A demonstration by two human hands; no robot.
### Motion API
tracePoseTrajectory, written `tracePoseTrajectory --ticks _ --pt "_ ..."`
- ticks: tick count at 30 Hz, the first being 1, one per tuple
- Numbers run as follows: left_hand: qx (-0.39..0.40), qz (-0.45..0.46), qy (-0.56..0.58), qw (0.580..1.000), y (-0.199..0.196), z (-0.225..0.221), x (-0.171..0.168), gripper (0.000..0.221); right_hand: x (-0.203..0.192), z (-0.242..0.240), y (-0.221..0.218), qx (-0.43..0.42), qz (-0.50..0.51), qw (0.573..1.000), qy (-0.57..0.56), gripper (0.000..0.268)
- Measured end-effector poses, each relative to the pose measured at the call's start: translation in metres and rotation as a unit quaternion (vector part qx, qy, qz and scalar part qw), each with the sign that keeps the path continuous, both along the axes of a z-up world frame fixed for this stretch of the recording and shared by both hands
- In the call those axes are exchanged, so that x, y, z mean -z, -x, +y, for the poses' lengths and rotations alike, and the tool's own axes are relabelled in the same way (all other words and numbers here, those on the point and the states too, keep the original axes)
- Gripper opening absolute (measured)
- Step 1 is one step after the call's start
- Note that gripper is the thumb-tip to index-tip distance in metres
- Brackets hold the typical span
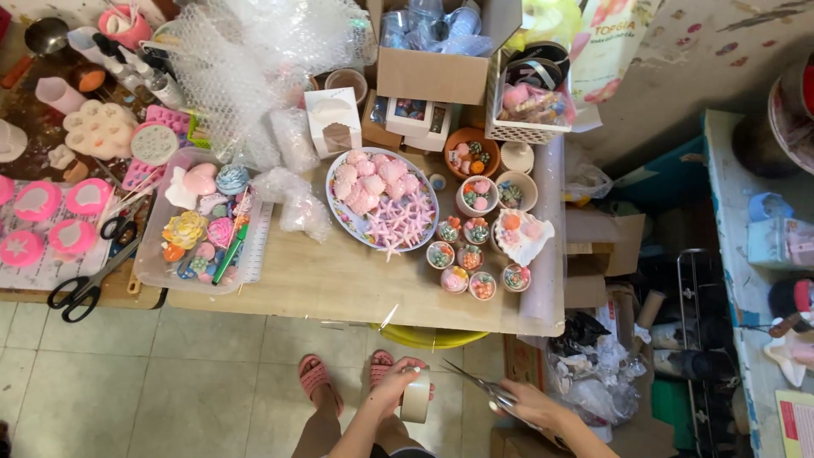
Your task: The person repeatedly removes small white star-shaped items from pink silicone molds and places them on a tray. The person also cuts a piece of clear tape with scissors and handles a pot on a portable stove.
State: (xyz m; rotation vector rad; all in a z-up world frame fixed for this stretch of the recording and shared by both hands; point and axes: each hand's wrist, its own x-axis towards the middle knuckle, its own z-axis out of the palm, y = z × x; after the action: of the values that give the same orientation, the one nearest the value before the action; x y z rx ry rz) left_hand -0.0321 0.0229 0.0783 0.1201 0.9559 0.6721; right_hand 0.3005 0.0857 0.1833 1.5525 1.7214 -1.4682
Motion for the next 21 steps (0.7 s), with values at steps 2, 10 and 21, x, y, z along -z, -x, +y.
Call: tracePoseTrajectory --ticks 2,10,21 --pt "0.011 -0.006 0.014 1.000 0.004 0.001 -0.007 0.026 0.014 0.006 0.010 -0.014 0.043 0.999 0.000 0.055" --pt "0.038 -0.004 0.014 0.999 0.006 0.010 -0.007 0.029 0.001 0.024 0.047 -0.057 0.093 0.994 0.001 0.058" --pt "0.039 -0.027 0.041 0.998 0.008 0.013 0.001 0.024 -0.017 0.023 0.053 -0.052 0.065 0.991 -0.108 0.055"
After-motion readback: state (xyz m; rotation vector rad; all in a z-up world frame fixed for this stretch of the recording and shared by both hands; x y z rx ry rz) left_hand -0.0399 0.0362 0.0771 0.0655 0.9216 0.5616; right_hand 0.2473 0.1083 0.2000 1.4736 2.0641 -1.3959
